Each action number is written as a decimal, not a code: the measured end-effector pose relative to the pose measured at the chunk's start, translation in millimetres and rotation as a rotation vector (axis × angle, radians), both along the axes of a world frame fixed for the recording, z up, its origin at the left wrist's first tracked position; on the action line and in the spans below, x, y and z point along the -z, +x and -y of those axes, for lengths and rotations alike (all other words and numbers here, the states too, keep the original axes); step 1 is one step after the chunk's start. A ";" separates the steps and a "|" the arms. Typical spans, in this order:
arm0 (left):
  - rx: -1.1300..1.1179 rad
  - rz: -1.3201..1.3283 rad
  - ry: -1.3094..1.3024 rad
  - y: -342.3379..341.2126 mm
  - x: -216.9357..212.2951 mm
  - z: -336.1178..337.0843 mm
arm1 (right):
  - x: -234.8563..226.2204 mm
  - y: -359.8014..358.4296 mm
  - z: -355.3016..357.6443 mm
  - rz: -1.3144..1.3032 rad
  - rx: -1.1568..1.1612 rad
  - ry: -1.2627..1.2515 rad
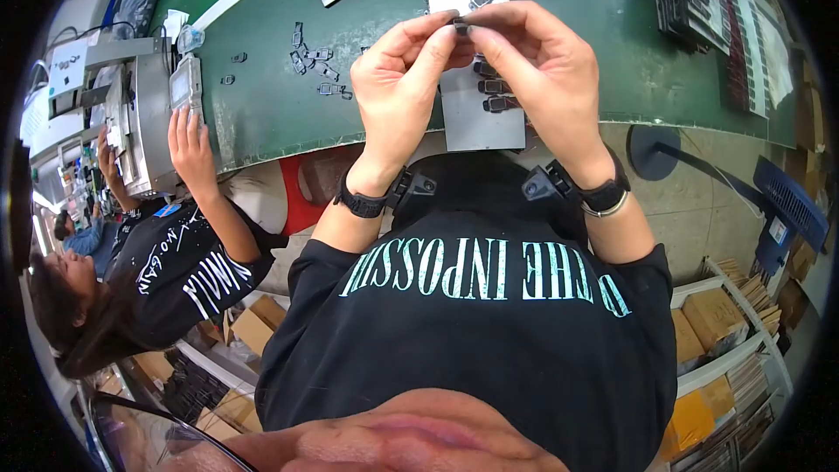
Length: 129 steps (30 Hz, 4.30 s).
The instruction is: The person picks up small speakers by hand, aligns them with a metal plate, and presses them into slots. They repeat this process for several components, occasionally moving the metal plate or stacking it with others on the workbench.
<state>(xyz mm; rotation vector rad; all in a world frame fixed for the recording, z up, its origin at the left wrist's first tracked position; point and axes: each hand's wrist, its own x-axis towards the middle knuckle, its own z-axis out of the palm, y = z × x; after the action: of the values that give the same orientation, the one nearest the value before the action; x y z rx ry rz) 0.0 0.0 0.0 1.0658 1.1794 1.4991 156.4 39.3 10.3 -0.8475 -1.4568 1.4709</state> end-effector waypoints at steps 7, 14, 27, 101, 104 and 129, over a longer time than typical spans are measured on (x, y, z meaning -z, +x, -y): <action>0.045 0.238 -0.074 -1.4 2.6 3.0 | 2.8 -2.7 -3.2 0.055 0.063 -0.036; 0.060 0.184 -0.093 -4.7 5.6 4.3 | 7.7 4.8 -7.8 0.201 0.019 0.042; 0.090 0.075 -0.100 -3.2 4.4 1.2 | 2.2 10.2 -23.2 0.163 -0.131 -0.051; 0.178 0.022 -0.173 -29.1 6.9 -0.6 | 4.2 1.2 -16.9 0.137 -0.058 -0.097; 0.168 -0.002 -0.162 -27.2 9.2 -0.8 | 3.5 1.7 -15.0 0.174 -0.044 -0.046; 0.254 0.048 -0.135 -19.6 10.7 -0.3 | 10.4 13.4 -24.6 0.163 -0.181 -0.277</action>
<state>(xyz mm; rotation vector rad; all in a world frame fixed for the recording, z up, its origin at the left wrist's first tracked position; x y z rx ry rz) -19.6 0.3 -10.7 1.0397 1.0539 1.2248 169.8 63.9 -0.1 -1.0462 -1.5010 1.8044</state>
